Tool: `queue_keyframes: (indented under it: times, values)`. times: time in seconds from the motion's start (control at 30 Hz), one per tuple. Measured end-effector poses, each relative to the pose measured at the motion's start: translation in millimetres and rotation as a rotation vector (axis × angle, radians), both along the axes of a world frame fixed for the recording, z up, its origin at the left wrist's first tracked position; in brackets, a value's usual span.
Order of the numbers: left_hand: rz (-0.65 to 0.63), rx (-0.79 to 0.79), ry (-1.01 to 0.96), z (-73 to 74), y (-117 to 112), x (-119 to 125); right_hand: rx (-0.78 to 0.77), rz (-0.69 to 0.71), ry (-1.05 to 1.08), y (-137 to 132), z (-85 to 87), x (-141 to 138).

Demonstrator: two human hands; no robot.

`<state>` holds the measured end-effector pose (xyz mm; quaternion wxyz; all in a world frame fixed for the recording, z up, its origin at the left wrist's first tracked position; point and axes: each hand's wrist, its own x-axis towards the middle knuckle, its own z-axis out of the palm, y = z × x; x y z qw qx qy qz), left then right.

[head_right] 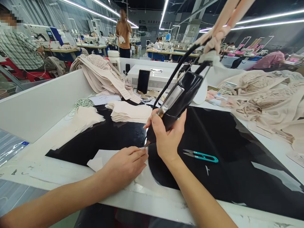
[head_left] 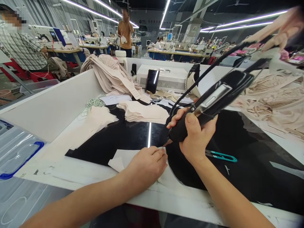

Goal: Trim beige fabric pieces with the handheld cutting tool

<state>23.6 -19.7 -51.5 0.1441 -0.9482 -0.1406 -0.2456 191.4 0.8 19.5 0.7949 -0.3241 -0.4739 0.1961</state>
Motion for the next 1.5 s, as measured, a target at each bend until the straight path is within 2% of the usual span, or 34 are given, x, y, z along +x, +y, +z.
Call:
queue_keyframes:
  times: [0.17,0.3,0.37,0.53,0.7,0.9,1.5]
  values:
    - [0.049,-0.078,0.043,9.5,22,-17,-0.052,-0.163,-0.132,-17,16.7,18]
    - [0.122,-0.095,0.000,20.3,32,-33,-0.002,-0.131,-0.036,-36,21.6,25]
    - [0.092,-0.100,-0.032,25.1,28,-37,-0.001,-0.110,-0.016,-45,19.6,26]
    - [-0.093,-0.189,-0.111,30.0,8,-30,-0.001,-0.055,0.055,-60,13.5,21]
    - [-0.117,-0.298,-0.089,27.5,3,-10,0.006,-0.004,0.044,-66,7.2,13]
    - [-0.090,-0.374,-0.011,18.6,5,4,0.017,-0.010,0.024,-65,-3.4,12]
    - [-0.117,-0.263,-0.024,9.0,2,-2,0.007,-0.056,-0.009,-65,-2.2,15]
